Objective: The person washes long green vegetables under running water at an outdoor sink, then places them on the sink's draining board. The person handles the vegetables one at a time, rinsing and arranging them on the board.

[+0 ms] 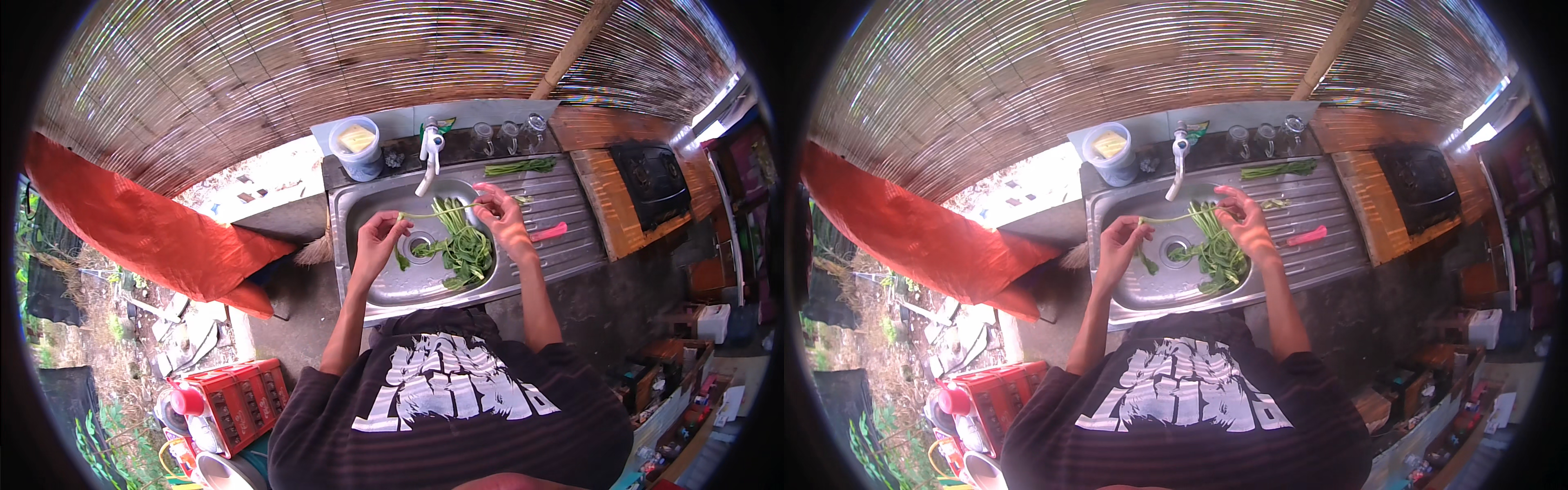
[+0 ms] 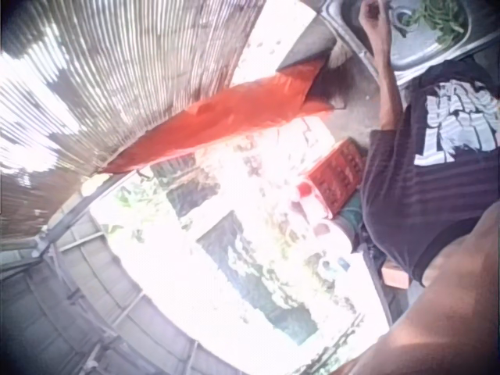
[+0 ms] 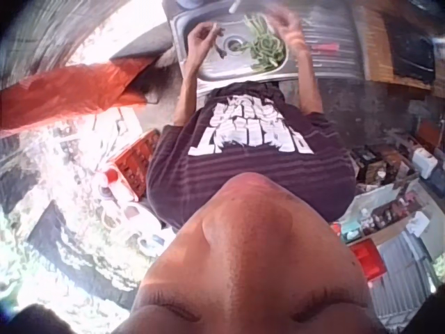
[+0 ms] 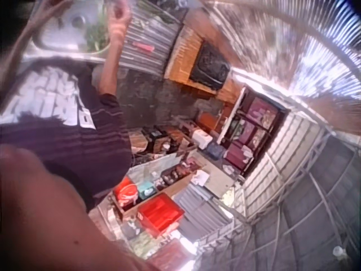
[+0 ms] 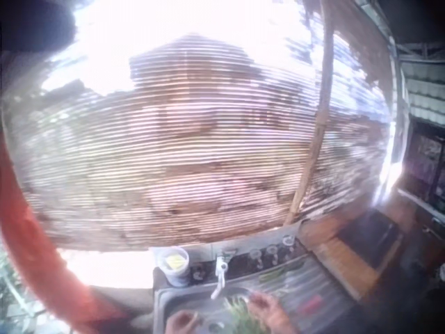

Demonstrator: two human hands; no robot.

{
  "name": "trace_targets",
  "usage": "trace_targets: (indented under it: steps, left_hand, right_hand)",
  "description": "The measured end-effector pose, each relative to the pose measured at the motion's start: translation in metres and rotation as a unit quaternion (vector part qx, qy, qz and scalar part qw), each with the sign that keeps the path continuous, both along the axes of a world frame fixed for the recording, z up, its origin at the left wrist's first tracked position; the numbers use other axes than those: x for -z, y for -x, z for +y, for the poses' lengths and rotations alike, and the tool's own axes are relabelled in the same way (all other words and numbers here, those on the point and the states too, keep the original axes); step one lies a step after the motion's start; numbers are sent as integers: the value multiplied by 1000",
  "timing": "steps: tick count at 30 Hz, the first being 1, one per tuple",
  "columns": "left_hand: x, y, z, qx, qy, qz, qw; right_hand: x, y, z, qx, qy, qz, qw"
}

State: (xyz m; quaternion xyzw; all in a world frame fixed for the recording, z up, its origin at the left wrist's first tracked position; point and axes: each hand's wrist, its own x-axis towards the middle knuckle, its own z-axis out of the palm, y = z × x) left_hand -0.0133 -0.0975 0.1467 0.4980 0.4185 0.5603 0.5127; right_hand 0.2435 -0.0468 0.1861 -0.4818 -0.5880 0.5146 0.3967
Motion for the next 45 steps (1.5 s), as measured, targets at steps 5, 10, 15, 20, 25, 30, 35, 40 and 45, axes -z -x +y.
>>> trace_targets:
  steps: [5, 10, 15, 20, 25, 30, 35, 40, 45]
  left_hand:
    - [-30, -17, 6, 12, -7, -38, 999]
    - [-48, -29, 11, 22, -14, -55, 998]
    - [-49, -29, 13, 9, -3, -85, 996]
    - [-52, -27, 7, 3, 18, -79, 997]
    - [-59, -25, 4, 39, 17, -63, 997]
    - [-66, -23, 3, 60, 7, -64, 996]
    - [-69, -16, 3, 108, 32, -59, 992]
    - [-67, -18, 0, 67, 27, 1, 997]
    - [-75, -17, -2, 66, 74, 67, 993]
  right_hand:
    - [-6, 18, -10, -131, 45, 67, 988]
    - [-9, 40, -13, -204, 88, 86, 971]
    - [-16, 49, -10, -204, 72, 92, 972]
    - [-15, 49, -11, -202, 97, 145, 964]
    - [-17, 46, -12, -143, 15, 125, 982]
    - [-27, 44, -13, -85, 33, 170, 981]
    - [-33, 43, -12, -48, -51, 24, 997]
    - [-47, 50, -23, -11, -125, -26, 992]
    - [-50, 47, -22, -44, -172, -77, 981]
